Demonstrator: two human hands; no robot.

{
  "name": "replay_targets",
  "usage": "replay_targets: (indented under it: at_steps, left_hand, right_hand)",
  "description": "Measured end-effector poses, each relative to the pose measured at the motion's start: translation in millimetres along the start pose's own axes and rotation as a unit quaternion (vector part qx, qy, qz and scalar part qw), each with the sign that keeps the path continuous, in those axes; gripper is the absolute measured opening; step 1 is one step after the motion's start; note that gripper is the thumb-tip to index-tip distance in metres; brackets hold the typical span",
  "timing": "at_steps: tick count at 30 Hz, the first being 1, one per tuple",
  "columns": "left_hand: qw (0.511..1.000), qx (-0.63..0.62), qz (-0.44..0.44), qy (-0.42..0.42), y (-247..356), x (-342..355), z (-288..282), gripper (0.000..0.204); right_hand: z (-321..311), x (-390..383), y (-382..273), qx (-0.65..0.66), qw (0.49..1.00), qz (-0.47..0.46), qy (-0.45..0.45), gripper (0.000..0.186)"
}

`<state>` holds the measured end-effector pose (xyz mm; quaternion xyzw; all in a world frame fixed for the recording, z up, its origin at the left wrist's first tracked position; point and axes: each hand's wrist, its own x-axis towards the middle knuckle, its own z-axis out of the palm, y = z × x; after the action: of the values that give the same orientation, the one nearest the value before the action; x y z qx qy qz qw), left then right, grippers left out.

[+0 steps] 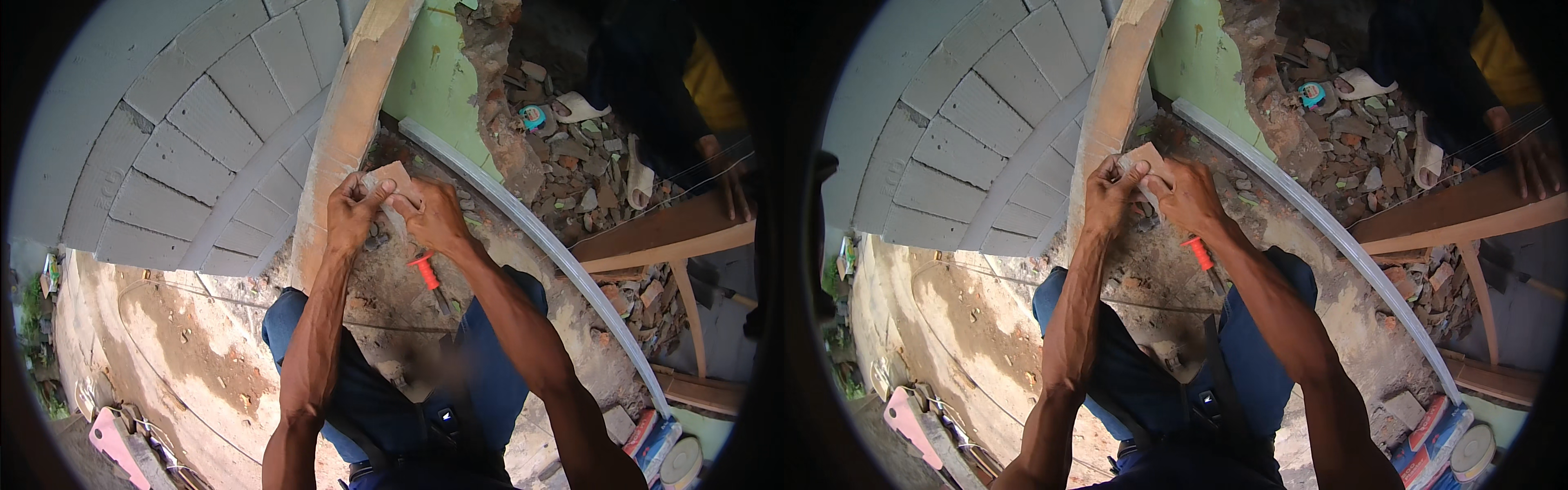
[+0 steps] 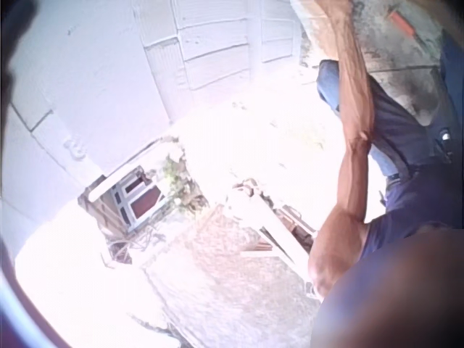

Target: The person installs a metal door frame by positioning it in the doorway, securing it with a hammer and red plastic anchors, and cutting the frame to size with pliers. A coworker assists by measuring the opening with a tape measure.

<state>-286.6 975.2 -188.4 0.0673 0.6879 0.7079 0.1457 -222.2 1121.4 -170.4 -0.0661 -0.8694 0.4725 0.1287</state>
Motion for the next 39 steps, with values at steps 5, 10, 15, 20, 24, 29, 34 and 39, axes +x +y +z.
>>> replay_targets:
  at_steps: [5,10,15,20,24,29,34,39]
  left_hand:
    - [0.995,-0.093,0.020,-0.023,13.8,5.1,1.8,0.034]
    - [1.000,0.005,-0.020,0.000,11.4,9.3,0.3,0.031]
    - [0.968,0.216,0.007,-0.125,-53.4,14.9,32.1,0.023]
    - [0.896,0.197,-0.213,-0.337,-118.9,-26.5,76.7,0.038]
    - [0.907,0.190,-0.221,-0.304,-167.8,-57.2,108.5,0.045]
    - [0.846,-0.049,-0.238,-0.475,-228.1,-93.3,121.0,0.040]
    - [0.828,0.151,-0.182,-0.508,-224.6,-101.4,151.3,0.032]
    - [0.810,0.106,-0.397,-0.419,-191.0,-108.2,187.7,0.029]
  right_hand:
    - [-34.3,15.1,-10.8,-0.003,0.988,0.026,-0.149,0.037]
    - [-83.1,4.4,41.8,0.079,0.994,0.050,-0.064,0.054]
    - [-58.7,-71.2,119.3,0.016,0.986,0.160,-0.040,0.073]
    - [-27.7,-156.7,183.2,0.272,0.904,0.286,-0.164,0.054]
    - [-24.3,-214.3,196.6,0.293,0.889,0.343,-0.084,0.035]
    - [-30.8,-268.9,182.2,0.379,0.825,0.404,0.115,0.036]
    - [-54.3,-275.0,184.6,0.261,0.807,0.520,0.103,0.040]
    - [-96.8,-311.0,166.8,0.276,0.803,0.503,0.157,0.042]
